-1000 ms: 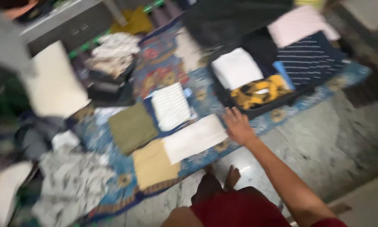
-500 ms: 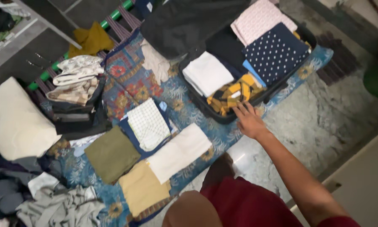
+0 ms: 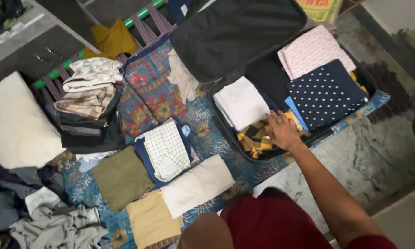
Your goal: The person packs various items of clothing into a suitcase by hand, folding and arranging shirts, t-shirts, and a flannel shirt into the open main compartment.
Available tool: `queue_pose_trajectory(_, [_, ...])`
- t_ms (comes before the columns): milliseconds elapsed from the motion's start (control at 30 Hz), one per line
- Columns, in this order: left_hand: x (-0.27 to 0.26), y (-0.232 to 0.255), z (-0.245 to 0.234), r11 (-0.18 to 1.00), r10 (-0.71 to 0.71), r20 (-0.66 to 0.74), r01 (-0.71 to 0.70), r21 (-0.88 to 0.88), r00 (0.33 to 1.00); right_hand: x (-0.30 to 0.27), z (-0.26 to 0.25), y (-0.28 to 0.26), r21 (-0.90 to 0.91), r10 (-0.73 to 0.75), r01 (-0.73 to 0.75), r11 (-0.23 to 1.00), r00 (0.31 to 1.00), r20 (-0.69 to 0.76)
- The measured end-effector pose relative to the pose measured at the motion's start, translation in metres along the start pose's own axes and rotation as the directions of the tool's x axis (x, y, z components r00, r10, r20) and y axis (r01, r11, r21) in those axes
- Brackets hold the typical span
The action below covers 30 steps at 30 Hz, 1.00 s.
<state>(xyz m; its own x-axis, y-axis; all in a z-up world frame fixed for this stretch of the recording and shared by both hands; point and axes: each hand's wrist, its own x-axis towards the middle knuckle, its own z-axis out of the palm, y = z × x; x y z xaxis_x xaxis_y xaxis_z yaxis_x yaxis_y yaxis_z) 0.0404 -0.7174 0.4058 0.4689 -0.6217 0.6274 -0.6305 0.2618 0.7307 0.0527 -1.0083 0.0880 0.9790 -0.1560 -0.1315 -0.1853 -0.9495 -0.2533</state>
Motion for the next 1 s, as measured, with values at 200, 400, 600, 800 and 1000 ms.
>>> queue_pose_trajectory(200, [0.014, -0.016, -0.003, 0.996, -0.026, -0.051, 0.030, 0.079, 0.998, 0.025, -0.002, 0.001, -0.039, 0.028, -0.021, 0.999, 0.981, 0.191])
queue_pose_trajectory(400, [0.051, -0.088, 0.001, 0.904, -0.116, -0.210, 0.191, 0.382, 0.971, 0.055, -0.017, 0.001, -0.038, -0.040, 0.045, 0.998, 0.992, 0.116])
queue_pose_trajectory(600, [0.052, -0.262, 0.008, 0.685, -0.293, -0.217, 0.363, 0.632, 0.931, 0.087, -0.038, 0.003, -0.013, -0.195, 0.195, 0.981, 0.980, 0.031])
queue_pose_trajectory(800, [-0.011, -0.330, 0.065, 0.436, -0.554, -0.284, 0.563, 0.702, 0.783, 0.109, -0.044, 0.026, 0.025, -0.276, 0.275, 0.961, 0.960, 0.053])
queue_pose_trajectory(1000, [-0.099, -0.383, 0.147, 0.335, -0.855, -0.140, 0.737, 0.587, 0.500, 0.106, -0.001, 0.071, 0.068, -0.334, 0.328, 0.942, 0.936, 0.109])
